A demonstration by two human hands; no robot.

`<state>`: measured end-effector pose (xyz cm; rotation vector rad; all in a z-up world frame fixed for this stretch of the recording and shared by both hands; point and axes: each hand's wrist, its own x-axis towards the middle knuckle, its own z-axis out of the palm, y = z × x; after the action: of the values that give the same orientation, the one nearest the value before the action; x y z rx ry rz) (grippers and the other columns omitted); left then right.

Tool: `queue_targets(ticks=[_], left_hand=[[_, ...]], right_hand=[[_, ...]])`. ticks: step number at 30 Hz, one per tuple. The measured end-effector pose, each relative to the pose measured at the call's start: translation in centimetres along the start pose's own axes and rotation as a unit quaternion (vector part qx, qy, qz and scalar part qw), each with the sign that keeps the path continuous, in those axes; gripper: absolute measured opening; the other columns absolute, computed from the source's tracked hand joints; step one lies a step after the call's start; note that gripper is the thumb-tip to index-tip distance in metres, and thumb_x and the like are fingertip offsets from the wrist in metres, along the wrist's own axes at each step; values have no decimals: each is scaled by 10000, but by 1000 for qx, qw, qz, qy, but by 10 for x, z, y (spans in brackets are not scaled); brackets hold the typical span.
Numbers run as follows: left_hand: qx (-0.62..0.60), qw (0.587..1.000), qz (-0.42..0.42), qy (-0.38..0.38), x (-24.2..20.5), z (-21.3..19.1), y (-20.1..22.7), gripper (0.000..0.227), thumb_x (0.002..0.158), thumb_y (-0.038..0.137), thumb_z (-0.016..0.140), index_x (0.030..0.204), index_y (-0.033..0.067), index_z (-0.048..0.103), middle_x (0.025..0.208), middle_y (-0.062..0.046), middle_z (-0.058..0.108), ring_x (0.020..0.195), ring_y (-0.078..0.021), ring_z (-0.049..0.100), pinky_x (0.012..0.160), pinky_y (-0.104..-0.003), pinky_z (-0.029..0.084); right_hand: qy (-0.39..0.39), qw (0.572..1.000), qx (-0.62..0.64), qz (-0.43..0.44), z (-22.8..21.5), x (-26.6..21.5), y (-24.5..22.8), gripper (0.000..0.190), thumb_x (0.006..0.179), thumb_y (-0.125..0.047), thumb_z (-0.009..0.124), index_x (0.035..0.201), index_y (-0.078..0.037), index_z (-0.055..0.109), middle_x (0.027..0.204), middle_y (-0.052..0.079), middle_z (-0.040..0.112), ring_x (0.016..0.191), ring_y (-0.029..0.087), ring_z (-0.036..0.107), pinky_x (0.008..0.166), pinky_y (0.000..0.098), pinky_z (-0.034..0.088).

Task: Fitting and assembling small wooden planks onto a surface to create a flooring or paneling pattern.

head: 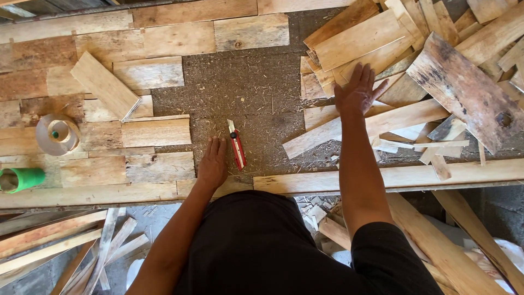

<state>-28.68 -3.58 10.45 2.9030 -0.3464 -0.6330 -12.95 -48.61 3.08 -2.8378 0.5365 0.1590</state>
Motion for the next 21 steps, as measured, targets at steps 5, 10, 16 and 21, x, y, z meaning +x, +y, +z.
queue_targets(ticks=[5,10,16,21], left_hand=[[1,1000,2,8,0,1,-1,816,823,84,658,1553,-26,310,1588,-296,326,1512,-448,277,1229,-450,306],[1,1000,-5,2,1,4,-1,809,827,78,645,1552,-32,303,1580,-310,318,1507,-461,261,1219,-456,288],[-5,1000,-6,4,1,-2,1,807,825,75,640,1554,-25,308,1586,-310,311,1511,-453,260,1218,-450,284],[-33,999,-7,18,-1,-5,2,799,820,79,643,1544,-33,324,1581,-307,329,1501,-451,280,1224,-453,282]], right_hand=[[-60,994,-88,32,-32,6,-23,820,941,-584,668,1547,-99,401,1640,154,327,1536,354,248,1191,670,-88],[-44,994,-36,-95,-10,44,-35,678,1039,-468,658,1578,-109,458,1678,138,368,1612,331,264,1320,612,33],[-17,960,-42,-277,-10,77,-57,873,874,-380,706,1617,-110,334,1678,141,295,1549,370,206,1214,609,90],[-113,943,-141,-280,-40,85,-67,866,875,-407,675,1580,-114,268,1597,129,328,1527,352,176,1179,629,39]])
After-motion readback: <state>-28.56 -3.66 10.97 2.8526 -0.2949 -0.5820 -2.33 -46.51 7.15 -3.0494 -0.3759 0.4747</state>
